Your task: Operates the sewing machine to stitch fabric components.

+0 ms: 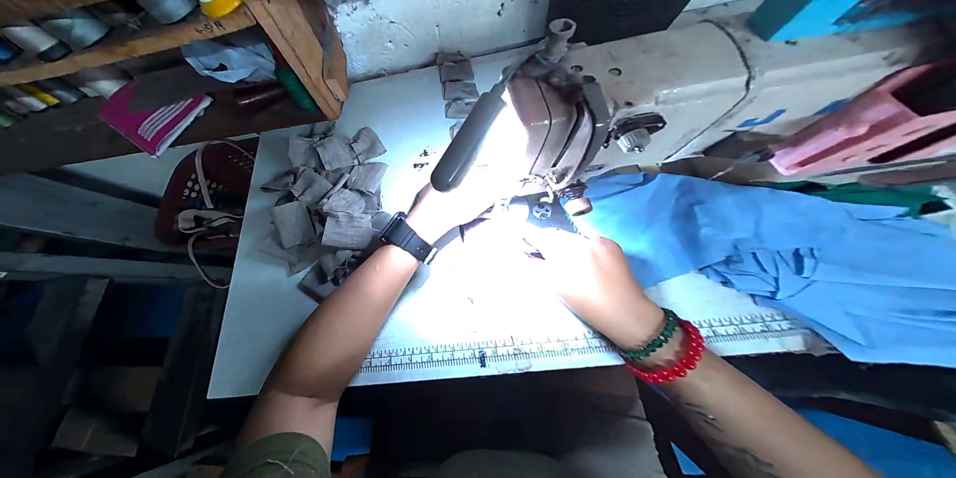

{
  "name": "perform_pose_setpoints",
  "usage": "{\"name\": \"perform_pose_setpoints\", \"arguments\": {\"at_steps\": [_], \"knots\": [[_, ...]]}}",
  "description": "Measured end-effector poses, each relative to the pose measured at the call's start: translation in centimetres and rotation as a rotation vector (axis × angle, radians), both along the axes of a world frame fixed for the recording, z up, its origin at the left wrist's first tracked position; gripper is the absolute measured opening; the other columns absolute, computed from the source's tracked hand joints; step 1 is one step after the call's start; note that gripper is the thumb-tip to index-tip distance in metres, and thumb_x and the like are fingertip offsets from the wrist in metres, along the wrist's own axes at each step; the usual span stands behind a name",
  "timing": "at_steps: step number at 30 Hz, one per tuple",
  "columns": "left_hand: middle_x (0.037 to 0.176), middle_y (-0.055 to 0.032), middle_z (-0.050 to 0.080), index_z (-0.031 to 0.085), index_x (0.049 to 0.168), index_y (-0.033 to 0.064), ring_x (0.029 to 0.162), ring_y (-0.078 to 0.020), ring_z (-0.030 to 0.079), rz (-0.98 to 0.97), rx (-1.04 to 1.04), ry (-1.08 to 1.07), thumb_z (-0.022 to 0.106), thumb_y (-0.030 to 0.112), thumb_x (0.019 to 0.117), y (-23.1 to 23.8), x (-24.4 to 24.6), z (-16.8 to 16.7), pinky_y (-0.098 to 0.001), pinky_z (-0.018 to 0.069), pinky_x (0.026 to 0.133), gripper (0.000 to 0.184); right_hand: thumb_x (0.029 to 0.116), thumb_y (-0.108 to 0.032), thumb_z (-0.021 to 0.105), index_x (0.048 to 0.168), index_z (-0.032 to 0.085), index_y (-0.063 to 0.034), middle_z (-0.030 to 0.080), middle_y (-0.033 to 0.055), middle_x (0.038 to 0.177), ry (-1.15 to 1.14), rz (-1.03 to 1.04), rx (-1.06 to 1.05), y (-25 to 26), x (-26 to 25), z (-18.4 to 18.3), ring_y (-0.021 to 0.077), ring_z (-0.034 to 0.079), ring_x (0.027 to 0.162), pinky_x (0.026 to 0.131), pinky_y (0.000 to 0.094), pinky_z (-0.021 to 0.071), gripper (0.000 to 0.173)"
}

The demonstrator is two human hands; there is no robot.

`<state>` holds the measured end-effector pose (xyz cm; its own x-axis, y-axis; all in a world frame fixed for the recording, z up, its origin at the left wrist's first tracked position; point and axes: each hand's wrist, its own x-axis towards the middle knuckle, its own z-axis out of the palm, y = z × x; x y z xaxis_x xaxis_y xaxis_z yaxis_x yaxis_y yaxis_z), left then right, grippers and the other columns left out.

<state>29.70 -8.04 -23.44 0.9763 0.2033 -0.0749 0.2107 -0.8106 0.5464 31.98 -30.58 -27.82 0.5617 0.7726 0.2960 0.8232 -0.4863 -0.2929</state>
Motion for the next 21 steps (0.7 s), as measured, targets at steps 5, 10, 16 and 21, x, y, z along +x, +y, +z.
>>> {"name": "perform_pose_setpoints", "arguments": {"at_steps": [5,10,16,21], "knots": [[0.086,-0.0108,0.068,0.068,0.093,0.0084,0.082,-0.0271,0.068,0.143,0.084,-0.038,0.07,0.04,0.0918,2.8,-0.6,-2.8,-0.0532,0.0557,0.072,0.032,0.1027,-0.033,0.047,0.113,0.065,-0.0008,0.066,0.0156,0.08,-0.04,-0.069,-0.123,-0.5,-1.8,0.8,0.0343,0.068,0.067,0.055,0.0488,0.0518,0.038],[0.075,-0.0121,0.062,0.065,0.081,0.0036,0.071,-0.0256,0.061,-0.039,0.011,-0.016,0.068,0.028,0.0971,2.7,-5.4,1.4,-0.0481,0.0505,0.066,0.029,0.0962,-0.004,0.059,0.114,0.071,0.0032,0.069,0.0247,0.108,0.018,0.077,-0.064,0.5,-2.9,1.5,0.0404,0.07,0.098,0.08,0.0532,0.0581,0.023],[0.062,-0.0081,0.052,0.058,0.071,0.0022,0.055,-0.0176,0.049,0.017,-0.106,-0.032,0.07,0.014,0.0959,0.6,-8.9,3.1,-0.036,0.0417,0.054,0.03,0.1004,-0.014,0.057,0.11,0.072,0.0003,0.069,0.0228,0.108,0.107,0.109,0.003,5.8,-2.3,1.2,0.0404,0.068,0.101,0.083,0.0556,0.0557,0.023],[0.068,-0.006,0.055,0.063,0.078,0.0049,0.059,-0.0154,0.052,0.015,-0.157,-0.117,0.069,0.014,0.0969,1.6,-9.1,1.6,-0.0339,0.0446,0.056,0.022,0.1015,-0.017,0.058,0.12,0.07,-0.0047,0.067,0.0178,0.122,0.238,0.108,0.14,4.5,-1.4,1.2,0.0329,0.065,0.112,0.094,0.0516,0.0542,0.026]]}}
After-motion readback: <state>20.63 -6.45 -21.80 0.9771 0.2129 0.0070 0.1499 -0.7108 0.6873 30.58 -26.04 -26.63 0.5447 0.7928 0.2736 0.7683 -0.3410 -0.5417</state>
